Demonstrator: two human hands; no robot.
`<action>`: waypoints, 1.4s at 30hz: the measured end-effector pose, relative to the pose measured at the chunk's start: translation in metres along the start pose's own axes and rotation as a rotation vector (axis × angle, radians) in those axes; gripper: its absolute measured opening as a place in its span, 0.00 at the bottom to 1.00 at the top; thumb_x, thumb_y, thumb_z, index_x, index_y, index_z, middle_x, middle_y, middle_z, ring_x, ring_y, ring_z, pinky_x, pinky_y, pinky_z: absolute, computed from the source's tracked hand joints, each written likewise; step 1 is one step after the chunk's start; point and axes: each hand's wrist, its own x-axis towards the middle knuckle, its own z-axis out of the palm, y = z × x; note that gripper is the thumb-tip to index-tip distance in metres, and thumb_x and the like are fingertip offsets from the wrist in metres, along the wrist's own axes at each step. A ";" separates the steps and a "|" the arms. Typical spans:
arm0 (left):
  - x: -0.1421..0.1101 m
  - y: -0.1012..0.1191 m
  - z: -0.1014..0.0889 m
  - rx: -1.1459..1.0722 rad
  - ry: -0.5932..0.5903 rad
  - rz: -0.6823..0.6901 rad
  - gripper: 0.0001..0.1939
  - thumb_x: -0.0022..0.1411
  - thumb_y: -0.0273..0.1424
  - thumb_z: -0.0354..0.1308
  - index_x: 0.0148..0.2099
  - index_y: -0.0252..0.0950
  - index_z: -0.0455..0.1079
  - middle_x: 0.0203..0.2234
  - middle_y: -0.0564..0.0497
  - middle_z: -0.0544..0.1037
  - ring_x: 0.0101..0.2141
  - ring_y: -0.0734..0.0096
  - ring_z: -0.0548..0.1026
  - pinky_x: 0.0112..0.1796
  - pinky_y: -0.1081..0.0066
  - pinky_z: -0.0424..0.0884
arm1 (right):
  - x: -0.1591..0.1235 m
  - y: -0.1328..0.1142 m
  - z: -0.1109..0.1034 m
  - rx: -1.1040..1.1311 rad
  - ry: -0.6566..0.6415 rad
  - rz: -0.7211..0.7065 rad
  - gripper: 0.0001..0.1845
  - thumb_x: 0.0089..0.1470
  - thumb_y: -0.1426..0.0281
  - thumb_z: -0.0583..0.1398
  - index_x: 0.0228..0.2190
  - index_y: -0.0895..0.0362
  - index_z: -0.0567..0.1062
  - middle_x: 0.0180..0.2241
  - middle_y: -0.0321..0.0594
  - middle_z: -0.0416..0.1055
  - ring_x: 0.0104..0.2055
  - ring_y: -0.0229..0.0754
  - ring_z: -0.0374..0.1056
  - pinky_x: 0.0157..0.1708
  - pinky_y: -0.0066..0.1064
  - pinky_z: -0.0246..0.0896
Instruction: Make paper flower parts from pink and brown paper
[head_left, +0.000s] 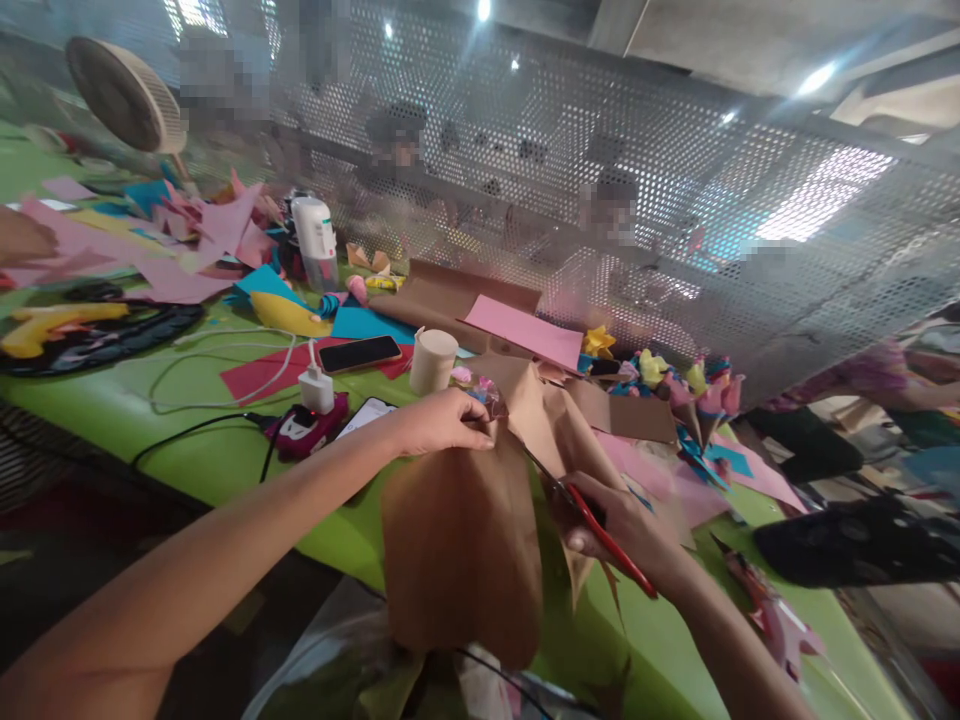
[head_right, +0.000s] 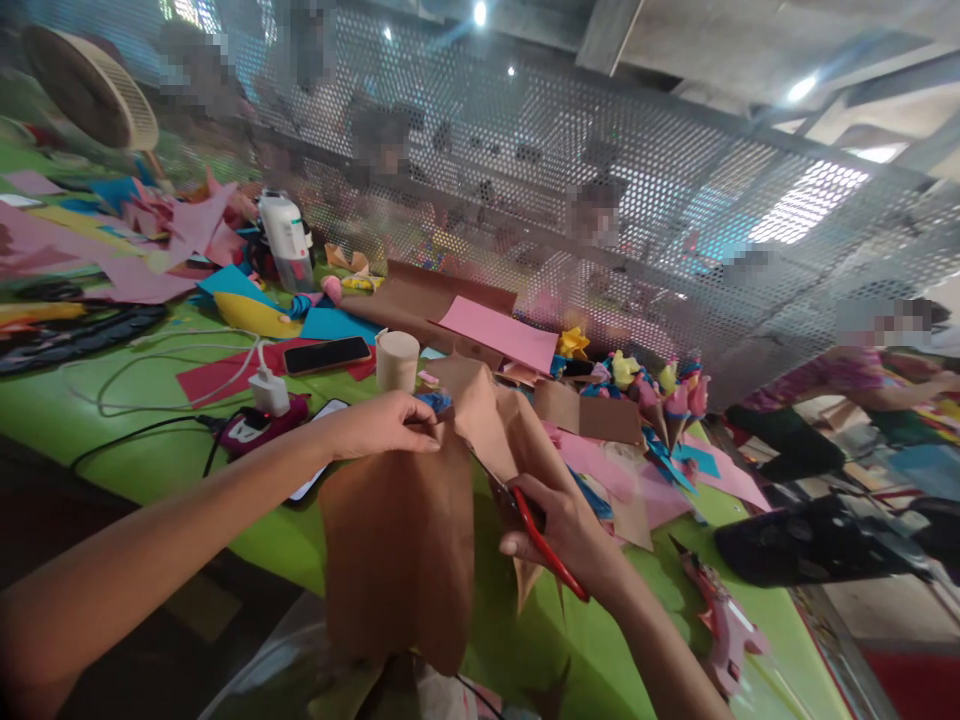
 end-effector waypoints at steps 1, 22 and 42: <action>0.000 0.000 0.000 0.002 0.004 -0.002 0.08 0.52 0.35 0.61 0.29 0.35 0.73 0.24 0.55 0.72 0.30 0.71 0.67 0.34 0.71 0.58 | 0.000 -0.002 -0.001 -0.003 -0.014 -0.004 0.40 0.45 0.33 0.53 0.38 0.56 0.71 0.28 0.38 0.69 0.28 0.40 0.61 0.27 0.28 0.58; -0.004 -0.004 -0.006 0.005 0.002 -0.026 0.11 0.52 0.39 0.62 0.30 0.35 0.72 0.23 0.55 0.70 0.28 0.71 0.65 0.32 0.70 0.56 | 0.012 0.000 0.002 0.061 0.017 0.020 0.37 0.44 0.34 0.56 0.32 0.56 0.73 0.24 0.35 0.65 0.26 0.40 0.59 0.26 0.28 0.58; -0.005 0.006 -0.005 0.105 0.037 -0.014 0.05 0.52 0.31 0.62 0.28 0.34 0.75 0.22 0.55 0.74 0.27 0.72 0.69 0.32 0.72 0.61 | 0.012 -0.013 -0.006 -0.168 0.063 -0.040 0.29 0.48 0.42 0.61 0.36 0.55 0.77 0.25 0.39 0.70 0.27 0.43 0.65 0.28 0.29 0.62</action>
